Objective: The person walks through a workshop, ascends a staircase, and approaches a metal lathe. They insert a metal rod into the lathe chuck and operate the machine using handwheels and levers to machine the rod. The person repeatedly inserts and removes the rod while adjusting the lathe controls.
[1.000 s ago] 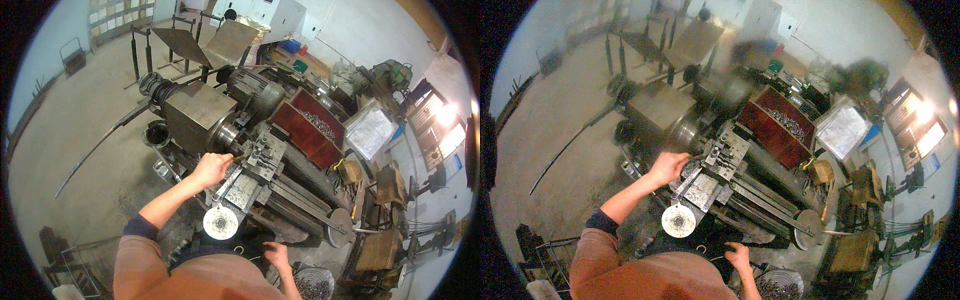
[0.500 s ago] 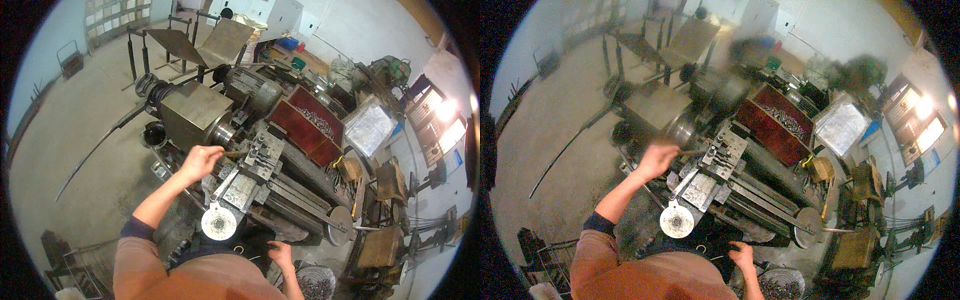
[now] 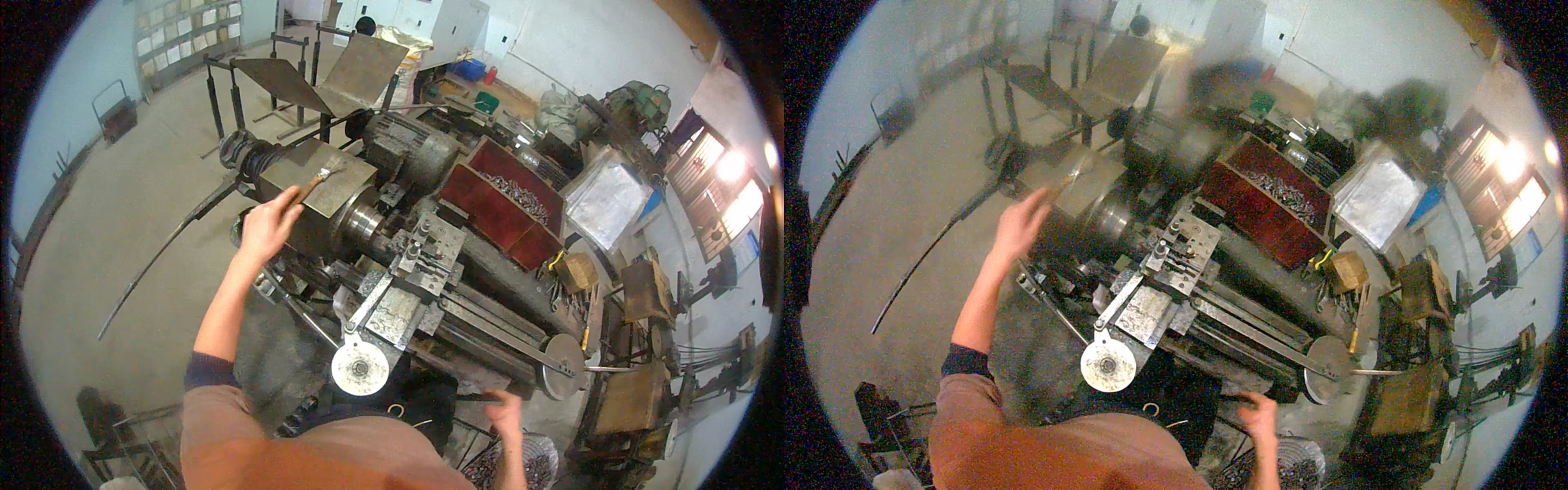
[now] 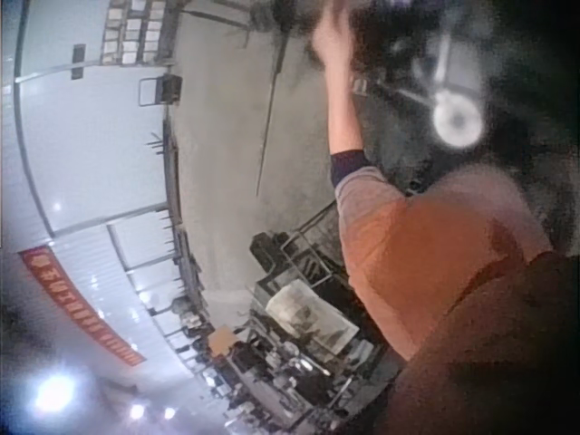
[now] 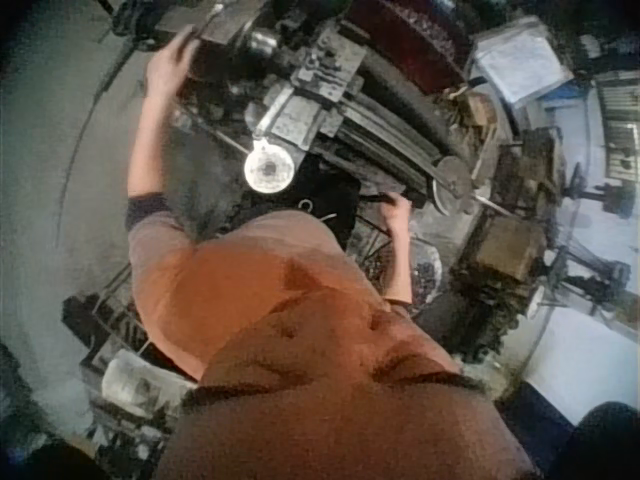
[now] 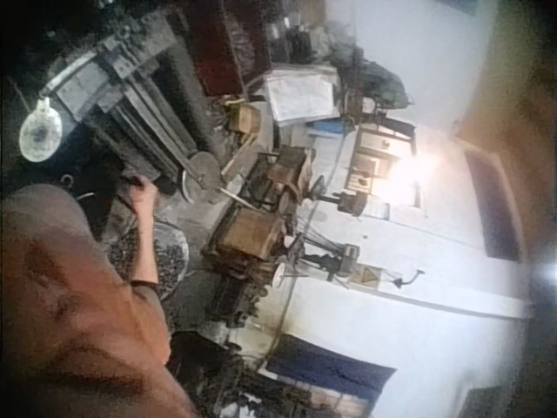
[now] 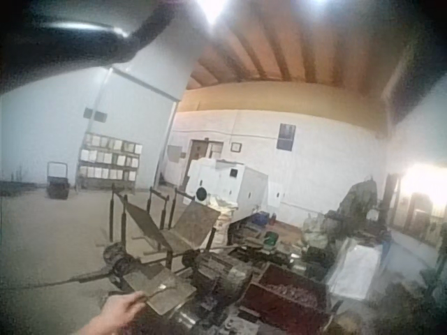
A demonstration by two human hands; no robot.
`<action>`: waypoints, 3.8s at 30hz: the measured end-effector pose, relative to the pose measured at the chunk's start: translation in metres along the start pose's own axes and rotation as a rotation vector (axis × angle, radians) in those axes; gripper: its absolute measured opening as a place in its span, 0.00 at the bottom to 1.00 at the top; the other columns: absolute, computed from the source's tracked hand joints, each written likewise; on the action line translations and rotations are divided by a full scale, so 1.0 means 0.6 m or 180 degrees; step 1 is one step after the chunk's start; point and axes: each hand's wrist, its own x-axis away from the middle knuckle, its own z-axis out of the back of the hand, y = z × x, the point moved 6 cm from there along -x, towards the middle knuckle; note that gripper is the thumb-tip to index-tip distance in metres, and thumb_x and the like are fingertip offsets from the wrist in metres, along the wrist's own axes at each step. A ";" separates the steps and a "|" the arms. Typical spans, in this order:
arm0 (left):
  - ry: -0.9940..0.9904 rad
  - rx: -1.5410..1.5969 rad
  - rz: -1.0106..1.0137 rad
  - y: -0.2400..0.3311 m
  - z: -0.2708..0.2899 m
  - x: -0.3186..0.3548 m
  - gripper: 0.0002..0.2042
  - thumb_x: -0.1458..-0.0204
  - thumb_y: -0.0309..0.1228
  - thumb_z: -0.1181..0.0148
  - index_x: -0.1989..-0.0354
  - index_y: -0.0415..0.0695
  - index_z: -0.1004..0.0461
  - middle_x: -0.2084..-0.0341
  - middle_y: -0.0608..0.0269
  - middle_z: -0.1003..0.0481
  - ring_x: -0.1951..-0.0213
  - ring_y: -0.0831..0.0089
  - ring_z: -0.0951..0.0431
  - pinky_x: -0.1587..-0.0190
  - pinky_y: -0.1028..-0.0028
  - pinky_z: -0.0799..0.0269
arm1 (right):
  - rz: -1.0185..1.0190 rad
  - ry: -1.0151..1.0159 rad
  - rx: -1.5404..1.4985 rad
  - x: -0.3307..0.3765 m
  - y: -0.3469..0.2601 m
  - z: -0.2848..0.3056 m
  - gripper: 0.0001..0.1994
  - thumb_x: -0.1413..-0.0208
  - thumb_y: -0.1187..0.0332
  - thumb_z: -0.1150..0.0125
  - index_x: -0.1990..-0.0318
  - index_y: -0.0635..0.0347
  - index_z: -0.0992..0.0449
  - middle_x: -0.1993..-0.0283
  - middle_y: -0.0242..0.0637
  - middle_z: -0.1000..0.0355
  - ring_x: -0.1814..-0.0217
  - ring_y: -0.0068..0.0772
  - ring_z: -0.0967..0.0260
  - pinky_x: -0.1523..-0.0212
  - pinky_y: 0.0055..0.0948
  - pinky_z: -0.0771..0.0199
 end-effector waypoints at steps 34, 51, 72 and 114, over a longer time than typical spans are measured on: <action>-0.2329 -0.1725 0.2592 -0.373 -0.161 0.326 0.13 0.65 0.30 0.47 0.68 0.39 0.28 0.66 0.48 0.29 0.61 0.56 0.29 0.59 0.64 0.33 | -0.1625 0.0581 0.3040 -0.113 0.457 0.437 0.21 0.69 0.73 0.41 0.61 0.60 0.32 0.56 0.43 0.36 0.47 0.46 0.44 0.54 0.41 0.38; -0.2679 -0.2189 0.1247 -0.348 -0.211 0.283 0.11 0.66 0.35 0.46 0.70 0.50 0.29 0.74 0.56 0.27 0.68 0.59 0.27 0.68 0.64 0.32 | -0.2625 0.1863 0.2909 0.142 0.384 0.333 0.12 0.67 0.68 0.50 0.70 0.62 0.30 0.69 0.50 0.31 0.63 0.50 0.34 0.62 0.40 0.34; 0.0089 0.2163 0.3652 -0.244 -0.094 0.256 0.17 0.51 0.39 0.50 0.66 0.32 0.36 0.83 0.55 0.30 0.87 0.73 0.30 0.85 0.77 0.35 | -0.3582 0.1109 0.2529 0.449 0.469 0.280 0.18 0.61 0.53 0.47 0.74 0.62 0.25 0.73 0.47 0.29 0.67 0.47 0.30 0.68 0.39 0.31; 0.0318 0.2094 0.3755 -0.253 -0.143 0.234 0.08 0.57 0.26 0.50 0.74 0.31 0.31 0.86 0.53 0.32 0.89 0.68 0.32 0.87 0.73 0.37 | -0.3275 0.1497 0.3059 0.343 0.505 0.334 0.13 0.63 0.60 0.49 0.74 0.60 0.33 0.71 0.43 0.32 0.68 0.48 0.33 0.68 0.43 0.33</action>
